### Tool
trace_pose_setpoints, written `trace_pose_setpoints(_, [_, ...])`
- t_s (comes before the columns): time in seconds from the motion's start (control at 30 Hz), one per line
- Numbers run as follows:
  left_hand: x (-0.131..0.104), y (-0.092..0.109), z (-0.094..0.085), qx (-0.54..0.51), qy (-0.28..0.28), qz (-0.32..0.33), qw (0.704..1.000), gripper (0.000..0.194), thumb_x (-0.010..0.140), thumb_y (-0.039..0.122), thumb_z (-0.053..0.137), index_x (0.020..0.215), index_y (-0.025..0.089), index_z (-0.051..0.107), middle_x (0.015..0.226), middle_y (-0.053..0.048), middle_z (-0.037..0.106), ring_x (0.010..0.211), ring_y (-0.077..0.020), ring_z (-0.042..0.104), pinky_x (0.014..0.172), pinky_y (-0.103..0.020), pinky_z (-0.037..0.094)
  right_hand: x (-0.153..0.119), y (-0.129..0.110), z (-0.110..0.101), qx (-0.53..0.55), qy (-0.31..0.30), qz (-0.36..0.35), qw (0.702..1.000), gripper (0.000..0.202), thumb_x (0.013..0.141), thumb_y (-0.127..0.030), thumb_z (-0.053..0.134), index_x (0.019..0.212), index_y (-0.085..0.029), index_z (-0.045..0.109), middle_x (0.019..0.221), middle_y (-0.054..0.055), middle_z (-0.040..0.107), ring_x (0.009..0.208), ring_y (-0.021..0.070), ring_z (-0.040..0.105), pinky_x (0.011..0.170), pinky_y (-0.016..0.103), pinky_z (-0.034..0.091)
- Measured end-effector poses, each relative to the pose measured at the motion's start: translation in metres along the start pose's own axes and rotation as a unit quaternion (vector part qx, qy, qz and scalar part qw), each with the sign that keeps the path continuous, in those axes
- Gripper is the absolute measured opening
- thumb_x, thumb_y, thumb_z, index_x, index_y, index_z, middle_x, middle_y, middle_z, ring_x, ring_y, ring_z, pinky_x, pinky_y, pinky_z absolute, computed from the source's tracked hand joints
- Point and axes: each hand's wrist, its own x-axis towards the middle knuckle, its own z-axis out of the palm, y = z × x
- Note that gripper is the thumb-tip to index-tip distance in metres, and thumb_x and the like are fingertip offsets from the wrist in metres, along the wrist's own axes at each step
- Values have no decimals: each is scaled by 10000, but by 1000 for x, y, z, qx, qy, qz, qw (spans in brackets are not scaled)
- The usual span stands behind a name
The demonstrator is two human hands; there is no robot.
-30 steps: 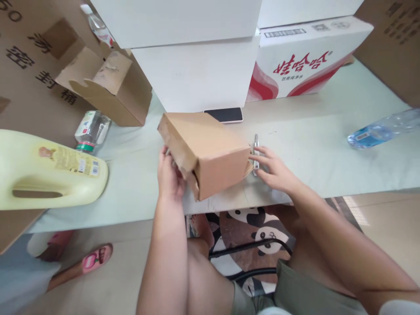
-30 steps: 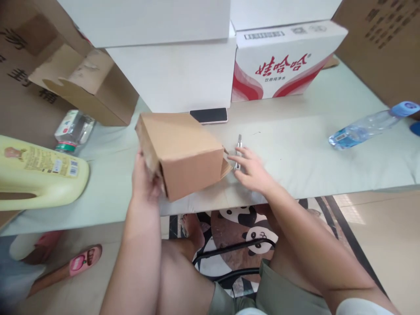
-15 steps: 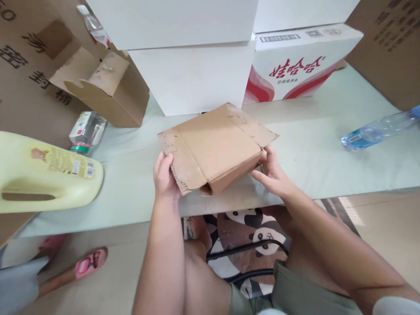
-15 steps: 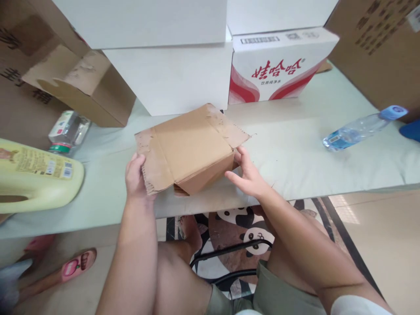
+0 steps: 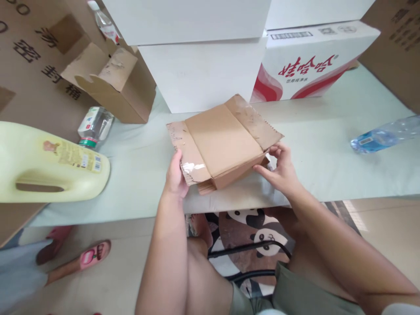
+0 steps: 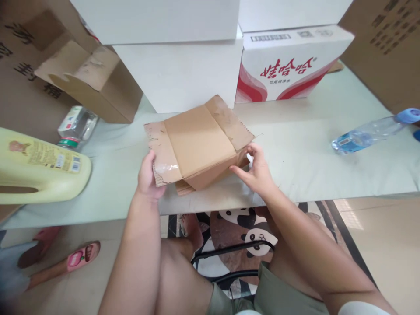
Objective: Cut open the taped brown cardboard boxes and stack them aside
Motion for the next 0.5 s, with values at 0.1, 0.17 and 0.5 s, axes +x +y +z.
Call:
trace_pose_setpoints(0.1, [-3, -1, 3, -6, -7, -44, 999, 345, 955, 418, 470, 1018, 188, 718, 1044, -95, 777, 1228, -273, 661, 1024, -391, 550, 1, -4, -3, 20, 45, 63, 997, 625, 695, -396, 792, 1199, -274, 444, 984, 21, 536, 861, 197, 568, 763, 356, 506])
trace_pose_setpoints(0.17, [-4, -3, 3, 8, -12, -51, 999, 346, 957, 443, 488, 1012, 192, 720, 1044, -100, 778, 1213, -278, 670, 1011, -399, 559, 2, -8, -5, 59, 53, 123, 989, 378, 767, -441, 727, 1038, -248, 545, 874, 12, 568, 751, 173, 568, 647, 307, 489])
trace_pose_setpoints(0.5, [11, -3, -14, 126, -4, 66, 990, 247, 816, 364, 626, 972, 197, 719, 1080, -84, 755, 1140, -281, 687, 986, -419, 554, 7, -22, -1, 290, 169, 195, 922, 308, 718, -506, 765, 798, -229, 656, 759, 9, 701, 692, 210, 687, 613, 350, 572])
